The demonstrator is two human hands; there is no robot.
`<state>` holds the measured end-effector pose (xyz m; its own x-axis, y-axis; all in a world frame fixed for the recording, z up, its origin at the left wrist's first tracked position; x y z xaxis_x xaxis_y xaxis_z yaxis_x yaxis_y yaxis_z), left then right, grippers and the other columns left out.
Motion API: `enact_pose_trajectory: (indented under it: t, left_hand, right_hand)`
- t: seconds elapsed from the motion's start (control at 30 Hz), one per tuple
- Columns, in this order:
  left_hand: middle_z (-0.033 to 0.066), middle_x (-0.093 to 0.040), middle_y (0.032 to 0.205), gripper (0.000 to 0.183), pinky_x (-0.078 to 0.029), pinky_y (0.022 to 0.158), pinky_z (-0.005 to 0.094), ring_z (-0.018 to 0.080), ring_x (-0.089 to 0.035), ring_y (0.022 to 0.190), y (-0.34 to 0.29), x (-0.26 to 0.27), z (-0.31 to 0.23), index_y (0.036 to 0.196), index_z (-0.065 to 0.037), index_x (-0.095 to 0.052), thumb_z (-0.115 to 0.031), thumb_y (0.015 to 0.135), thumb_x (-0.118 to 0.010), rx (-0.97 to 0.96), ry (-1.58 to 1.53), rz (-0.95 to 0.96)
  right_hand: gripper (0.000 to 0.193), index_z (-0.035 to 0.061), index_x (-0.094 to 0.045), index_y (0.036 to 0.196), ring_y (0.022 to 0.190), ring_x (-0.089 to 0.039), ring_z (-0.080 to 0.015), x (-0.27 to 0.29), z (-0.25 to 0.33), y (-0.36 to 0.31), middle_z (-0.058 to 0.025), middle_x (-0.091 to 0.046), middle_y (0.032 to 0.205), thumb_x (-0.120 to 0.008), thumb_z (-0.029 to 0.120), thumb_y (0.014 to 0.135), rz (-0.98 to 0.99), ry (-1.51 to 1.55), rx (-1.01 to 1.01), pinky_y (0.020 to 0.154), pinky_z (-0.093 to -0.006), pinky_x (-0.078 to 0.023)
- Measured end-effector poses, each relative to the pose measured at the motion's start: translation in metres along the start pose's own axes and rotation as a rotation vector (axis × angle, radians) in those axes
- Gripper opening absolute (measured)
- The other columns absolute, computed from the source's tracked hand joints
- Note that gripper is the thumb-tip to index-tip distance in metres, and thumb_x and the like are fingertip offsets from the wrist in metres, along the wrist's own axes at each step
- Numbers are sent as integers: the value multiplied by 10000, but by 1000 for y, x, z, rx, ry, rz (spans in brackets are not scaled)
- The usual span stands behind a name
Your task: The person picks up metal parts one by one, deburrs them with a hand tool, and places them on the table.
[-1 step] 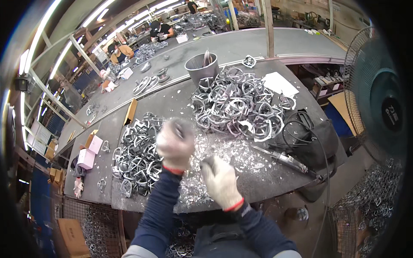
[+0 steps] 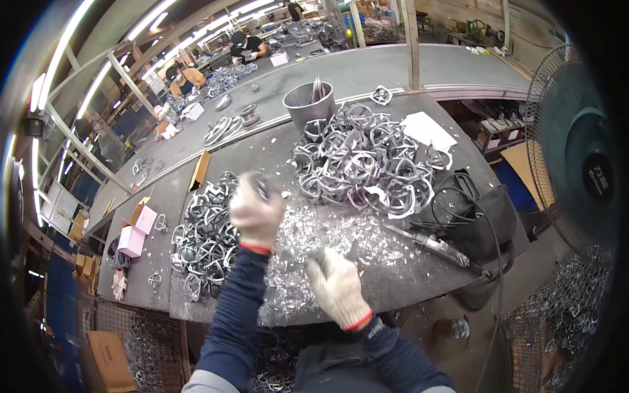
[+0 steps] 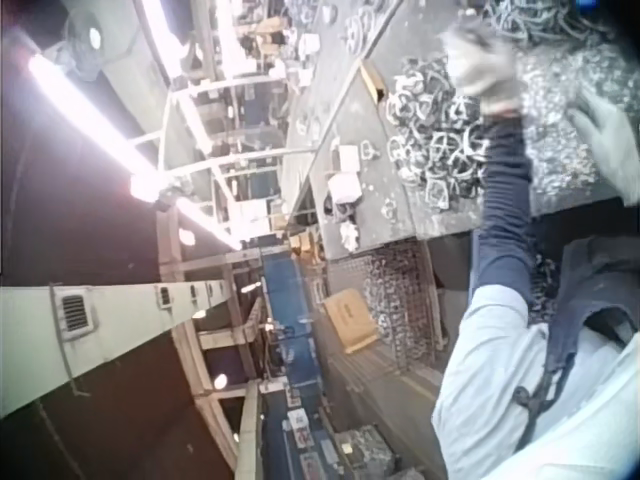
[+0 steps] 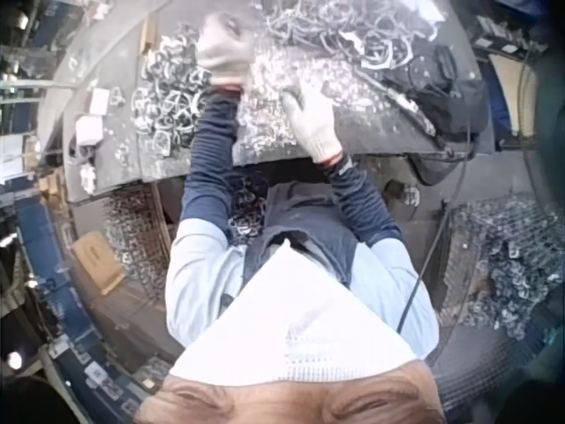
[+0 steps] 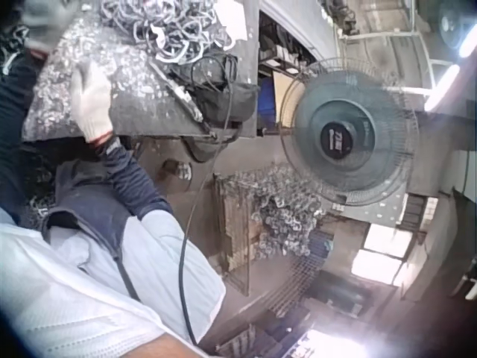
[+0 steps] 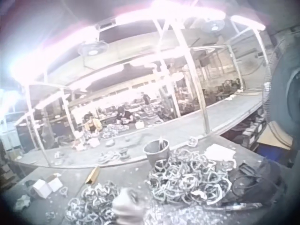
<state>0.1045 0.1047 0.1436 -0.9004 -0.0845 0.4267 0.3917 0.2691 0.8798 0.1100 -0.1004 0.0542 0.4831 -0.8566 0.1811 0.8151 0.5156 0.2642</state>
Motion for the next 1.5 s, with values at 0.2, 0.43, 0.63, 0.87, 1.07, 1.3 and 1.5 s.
enact_pose_trajectory:
  t: [0.2,0.43,0.63,0.87,1.07,1.3,1.5]
  left_hand:
    - [214,-782,1046,595,-576,943,548,428,-748,1023,71,-21,191,1093,-82,-770,-623,1105,-522,241,451,359]
    - [128,-699,1421,333,-463,1152,570,351,-633,1363,48,-46,254,1209,-191,-834,-382,953,-740,328,1046,773]
    - [169,-711,1469,469,-491,1199,478,376,-657,1380,11,-150,123,1440,-144,-710,-241,983,-666,80,-61,994]
    - [244,-642,1569,931,-456,1229,417,368,-615,1446,-25,-186,96,1690,-74,-469,-388,872,-784,216,-361,1211]
    - [186,-800,1207,678,-577,1036,405,320,-764,1126,-18,-136,63,1323,-43,-741,-419,776,-876,337,-206,1071]
    - [13,-610,881,302,-544,599,278,103,-597,682,-98,-77,36,1147,-30,-676,-295,1033,-766,1075,-1139,524]
    - [-14,-563,836,278,-446,564,256,88,-542,665,-134,-30,-21,1060,-52,-669,-325,1095,-707,1093,-1216,229]
  right_hand:
    - [214,1,-777,1160,842,-765,-218,43,-77,-25,-141,-799,974,-702,165,1044,-37,12,-220,817,-353,-609]
    - [259,-37,-771,1194,817,-703,-137,70,-95,-26,-98,-774,912,-714,168,1046,-63,71,-356,775,-325,-576]
    - [260,-43,-772,1214,839,-711,-122,62,-105,-31,-97,-776,919,-714,146,1044,-24,110,-446,771,-307,-575]
    - [224,-43,-777,1202,840,-718,-107,66,-62,-34,-82,-793,935,-713,96,1037,-10,23,-283,772,-304,-582]
    - [225,-31,-780,1182,825,-724,-159,82,-86,-42,-124,-781,914,-720,126,1032,-63,49,-370,783,-333,-581]
    - [198,26,-771,1182,926,-782,-325,78,-31,-7,-183,-786,1010,-722,145,1031,-77,-81,3,852,-398,-601]
    - [168,80,-759,1155,907,-772,-397,69,-5,2,-185,-768,938,-735,200,1039,-88,-266,121,796,-471,-606]
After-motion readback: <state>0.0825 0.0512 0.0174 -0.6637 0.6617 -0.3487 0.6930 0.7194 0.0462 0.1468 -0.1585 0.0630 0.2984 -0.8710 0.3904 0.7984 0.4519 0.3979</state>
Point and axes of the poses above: each hand's wrist, its own y-axis towards the middle knuckle, its own x-axis out of the back of the hand, z = x × y, the point moved 7 cm from there along y, towards the middle knuckle
